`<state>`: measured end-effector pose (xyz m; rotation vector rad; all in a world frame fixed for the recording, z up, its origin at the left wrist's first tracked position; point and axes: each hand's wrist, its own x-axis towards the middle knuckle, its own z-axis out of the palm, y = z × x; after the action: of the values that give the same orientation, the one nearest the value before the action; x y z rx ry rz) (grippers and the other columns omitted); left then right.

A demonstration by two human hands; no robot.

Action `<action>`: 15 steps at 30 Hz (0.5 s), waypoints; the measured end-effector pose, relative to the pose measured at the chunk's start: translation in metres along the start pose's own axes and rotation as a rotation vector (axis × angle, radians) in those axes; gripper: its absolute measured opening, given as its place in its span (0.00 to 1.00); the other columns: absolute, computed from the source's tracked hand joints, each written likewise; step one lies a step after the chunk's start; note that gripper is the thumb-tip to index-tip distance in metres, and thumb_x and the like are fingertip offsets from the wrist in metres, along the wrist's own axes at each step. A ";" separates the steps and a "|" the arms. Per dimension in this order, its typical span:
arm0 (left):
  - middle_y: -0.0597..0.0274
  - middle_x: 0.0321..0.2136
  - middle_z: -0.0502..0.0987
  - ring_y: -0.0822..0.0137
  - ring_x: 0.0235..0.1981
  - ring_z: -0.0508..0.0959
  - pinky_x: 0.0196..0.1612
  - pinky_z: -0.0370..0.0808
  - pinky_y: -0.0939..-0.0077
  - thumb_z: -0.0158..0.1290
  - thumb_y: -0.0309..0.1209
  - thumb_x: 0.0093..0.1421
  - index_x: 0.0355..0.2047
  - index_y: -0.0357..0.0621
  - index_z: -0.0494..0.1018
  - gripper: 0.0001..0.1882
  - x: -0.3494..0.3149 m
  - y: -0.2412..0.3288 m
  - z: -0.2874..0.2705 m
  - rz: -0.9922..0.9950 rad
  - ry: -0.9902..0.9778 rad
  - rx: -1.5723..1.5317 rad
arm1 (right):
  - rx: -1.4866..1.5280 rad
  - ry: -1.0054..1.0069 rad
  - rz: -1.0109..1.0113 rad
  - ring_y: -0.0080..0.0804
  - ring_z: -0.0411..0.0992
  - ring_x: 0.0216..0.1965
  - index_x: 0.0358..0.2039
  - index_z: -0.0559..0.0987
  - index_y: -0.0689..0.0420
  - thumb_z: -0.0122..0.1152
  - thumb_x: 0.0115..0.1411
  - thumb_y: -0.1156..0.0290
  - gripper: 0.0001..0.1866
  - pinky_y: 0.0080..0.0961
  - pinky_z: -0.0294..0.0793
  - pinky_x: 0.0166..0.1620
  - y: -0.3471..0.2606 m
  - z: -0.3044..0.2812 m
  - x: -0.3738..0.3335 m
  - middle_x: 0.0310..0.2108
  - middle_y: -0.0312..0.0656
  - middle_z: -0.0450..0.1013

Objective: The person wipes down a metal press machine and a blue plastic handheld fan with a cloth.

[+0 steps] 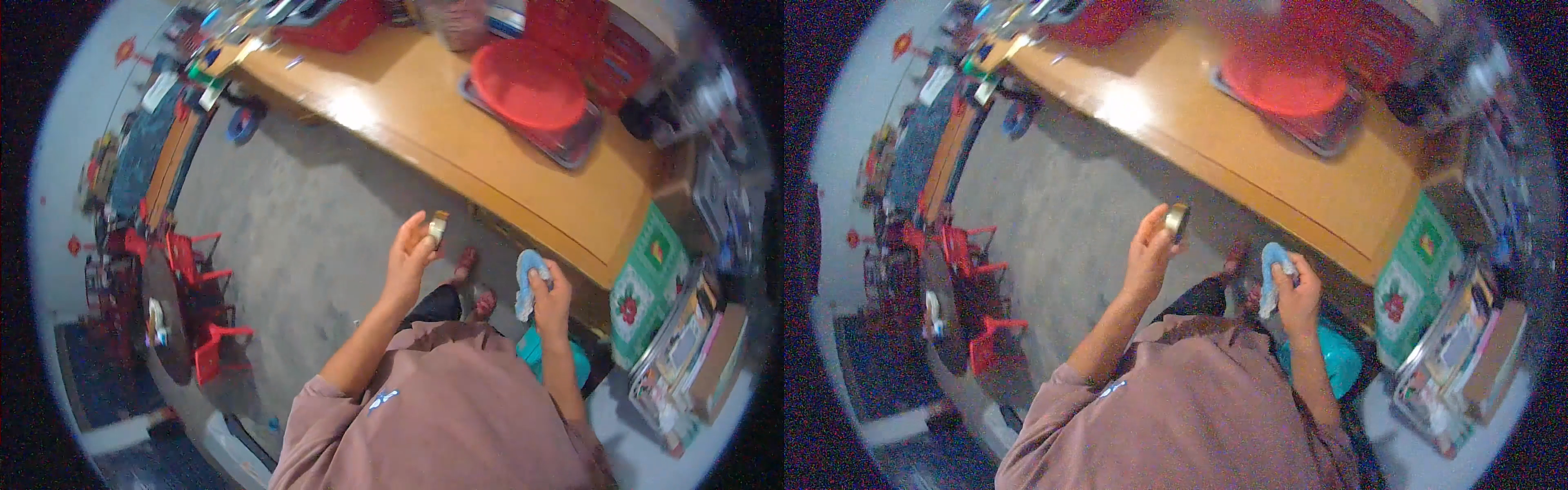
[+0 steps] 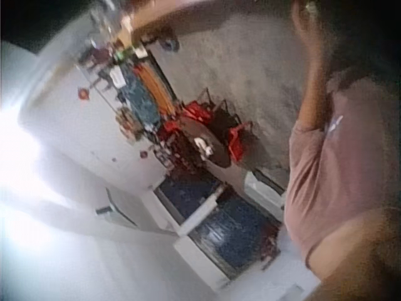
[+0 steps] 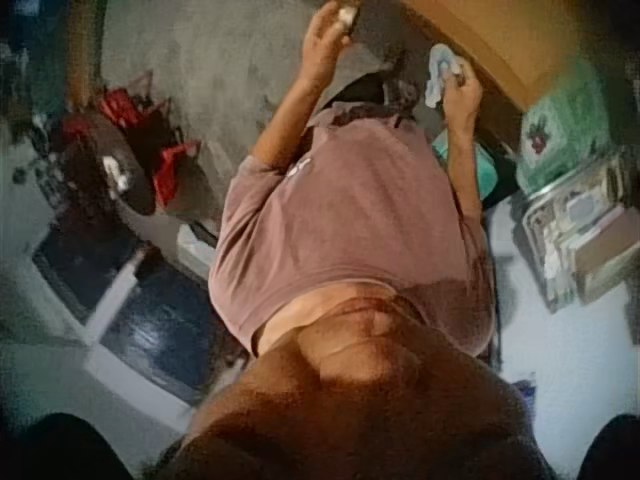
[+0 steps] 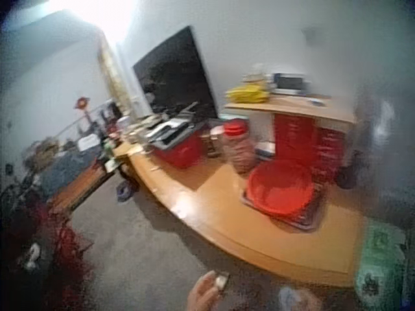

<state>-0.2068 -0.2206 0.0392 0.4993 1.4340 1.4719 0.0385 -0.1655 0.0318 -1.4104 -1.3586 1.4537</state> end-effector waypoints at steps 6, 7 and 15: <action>0.51 0.46 0.75 0.57 0.38 0.79 0.44 0.79 0.63 0.48 0.47 0.62 0.52 0.42 0.67 0.25 -0.010 -0.013 -0.122 -0.224 0.073 -0.850 | -0.001 -0.277 0.040 0.16 0.67 0.30 0.41 0.77 0.61 0.59 0.60 0.73 0.09 0.17 0.69 0.33 -0.018 0.097 0.002 0.29 0.30 0.72; 0.48 0.47 0.74 0.56 0.39 0.79 0.44 0.80 0.63 0.46 0.47 0.63 0.52 0.41 0.67 0.25 -0.010 -0.011 -0.142 -0.190 0.053 -0.923 | -0.020 -0.301 0.024 0.16 0.67 0.30 0.41 0.77 0.61 0.59 0.60 0.73 0.09 0.17 0.69 0.33 -0.019 0.114 0.003 0.29 0.30 0.72; 0.45 0.44 0.75 0.60 0.38 0.79 0.43 0.80 0.66 0.37 0.48 0.68 0.51 0.35 0.65 0.26 0.005 0.032 -0.301 -0.075 0.189 -1.131 | 0.013 -0.498 0.197 0.13 0.67 0.32 0.42 0.77 0.60 0.58 0.61 0.74 0.09 0.15 0.69 0.35 -0.054 0.318 0.016 0.30 0.29 0.73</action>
<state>-0.4695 -0.3651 0.0011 -0.4011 0.5407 2.0055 -0.2823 -0.2056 0.0358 -1.2463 -1.5281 2.0377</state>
